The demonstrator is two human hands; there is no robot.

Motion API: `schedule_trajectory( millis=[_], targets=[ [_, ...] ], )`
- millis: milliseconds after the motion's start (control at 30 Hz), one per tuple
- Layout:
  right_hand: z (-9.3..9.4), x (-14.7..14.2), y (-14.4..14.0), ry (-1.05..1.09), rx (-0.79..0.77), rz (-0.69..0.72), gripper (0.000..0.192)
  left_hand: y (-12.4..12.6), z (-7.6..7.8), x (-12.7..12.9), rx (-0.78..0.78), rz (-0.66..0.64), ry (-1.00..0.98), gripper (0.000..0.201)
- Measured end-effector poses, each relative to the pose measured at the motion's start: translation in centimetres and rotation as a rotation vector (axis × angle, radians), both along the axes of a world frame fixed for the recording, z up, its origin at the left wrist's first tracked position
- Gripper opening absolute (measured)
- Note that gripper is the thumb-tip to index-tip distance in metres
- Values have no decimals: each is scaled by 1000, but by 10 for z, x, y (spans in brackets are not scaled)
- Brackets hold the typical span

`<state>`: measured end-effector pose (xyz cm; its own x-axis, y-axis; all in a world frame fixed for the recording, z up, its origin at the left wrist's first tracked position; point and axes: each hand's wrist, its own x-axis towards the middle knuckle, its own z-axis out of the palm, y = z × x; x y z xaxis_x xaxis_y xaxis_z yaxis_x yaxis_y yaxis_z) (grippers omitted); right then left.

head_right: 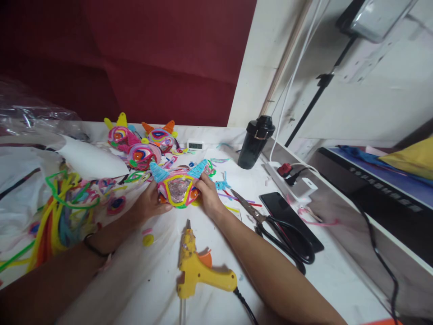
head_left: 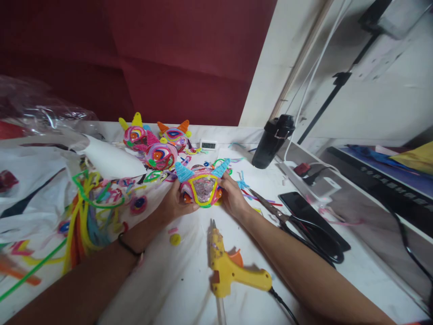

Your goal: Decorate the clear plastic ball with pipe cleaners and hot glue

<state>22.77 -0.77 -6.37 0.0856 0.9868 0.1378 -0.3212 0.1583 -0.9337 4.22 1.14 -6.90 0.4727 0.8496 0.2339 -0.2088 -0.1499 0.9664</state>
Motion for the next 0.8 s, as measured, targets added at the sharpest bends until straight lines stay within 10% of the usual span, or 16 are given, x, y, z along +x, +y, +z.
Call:
schedule_trajectory(
  millis=[800],
  targets=[
    [-1, -1, 2, 140, 39, 9, 24, 5, -9, 0, 6, 74, -10, 85]
  ],
)
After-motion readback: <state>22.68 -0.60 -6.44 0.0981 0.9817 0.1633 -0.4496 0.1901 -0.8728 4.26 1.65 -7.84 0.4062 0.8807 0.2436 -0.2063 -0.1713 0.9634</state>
